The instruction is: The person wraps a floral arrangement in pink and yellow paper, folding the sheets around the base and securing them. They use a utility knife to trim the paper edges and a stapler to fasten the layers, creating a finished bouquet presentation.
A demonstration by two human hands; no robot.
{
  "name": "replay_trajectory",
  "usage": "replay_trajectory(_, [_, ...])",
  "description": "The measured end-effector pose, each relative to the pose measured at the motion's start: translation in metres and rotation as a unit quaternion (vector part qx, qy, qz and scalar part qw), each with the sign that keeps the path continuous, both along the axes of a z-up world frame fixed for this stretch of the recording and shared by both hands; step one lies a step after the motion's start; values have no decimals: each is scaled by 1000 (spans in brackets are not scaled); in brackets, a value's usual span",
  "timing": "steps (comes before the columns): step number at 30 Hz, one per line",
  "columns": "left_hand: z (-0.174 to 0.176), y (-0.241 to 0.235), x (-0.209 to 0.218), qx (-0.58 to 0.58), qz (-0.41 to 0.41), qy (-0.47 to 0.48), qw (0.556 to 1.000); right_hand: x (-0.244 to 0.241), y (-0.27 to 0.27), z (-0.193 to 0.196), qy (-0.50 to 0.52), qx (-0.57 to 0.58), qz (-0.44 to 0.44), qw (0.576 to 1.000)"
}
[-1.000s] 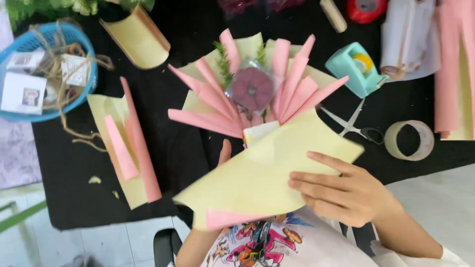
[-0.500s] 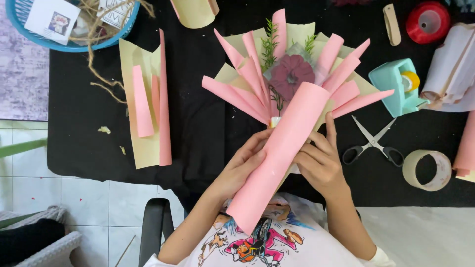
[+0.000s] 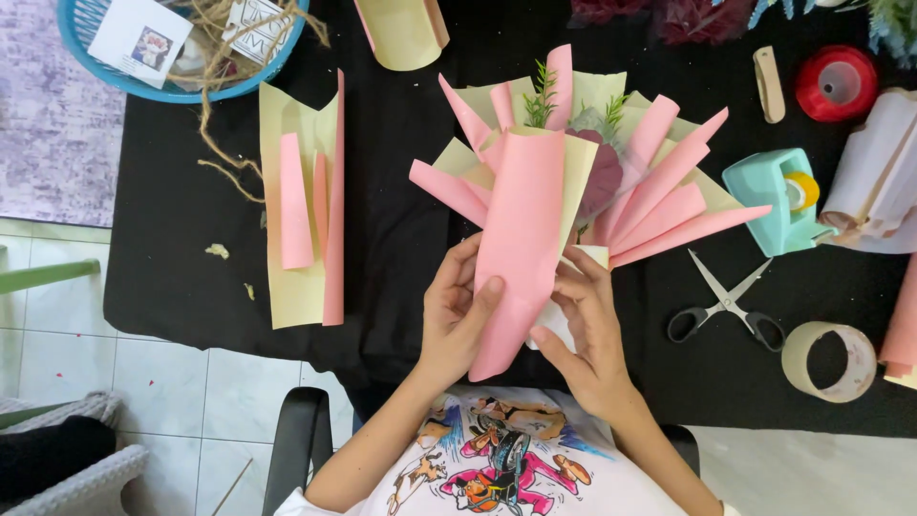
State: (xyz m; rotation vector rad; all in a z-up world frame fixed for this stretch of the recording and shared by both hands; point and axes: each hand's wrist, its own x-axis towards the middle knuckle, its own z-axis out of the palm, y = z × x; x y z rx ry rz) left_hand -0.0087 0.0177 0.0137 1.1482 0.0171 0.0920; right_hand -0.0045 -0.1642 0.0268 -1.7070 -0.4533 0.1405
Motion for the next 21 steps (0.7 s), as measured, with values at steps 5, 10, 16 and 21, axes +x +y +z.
replay_trajectory(5, [-15,-4,-3,-49,52,-8,997,-5,7,-11,101,87,-22,991])
replay_trajectory(10, [-31,-2,-4,-66,50,-11,996,0,8,-8,104,50,-92,989])
replay_trajectory(16, [-39,-3,3,-58,144,69,985,14,9,6,78,5,-62,995])
replay_trajectory(21, [-39,-10,7,-81,160,97,979,9,4,-16,107,71,-42,991])
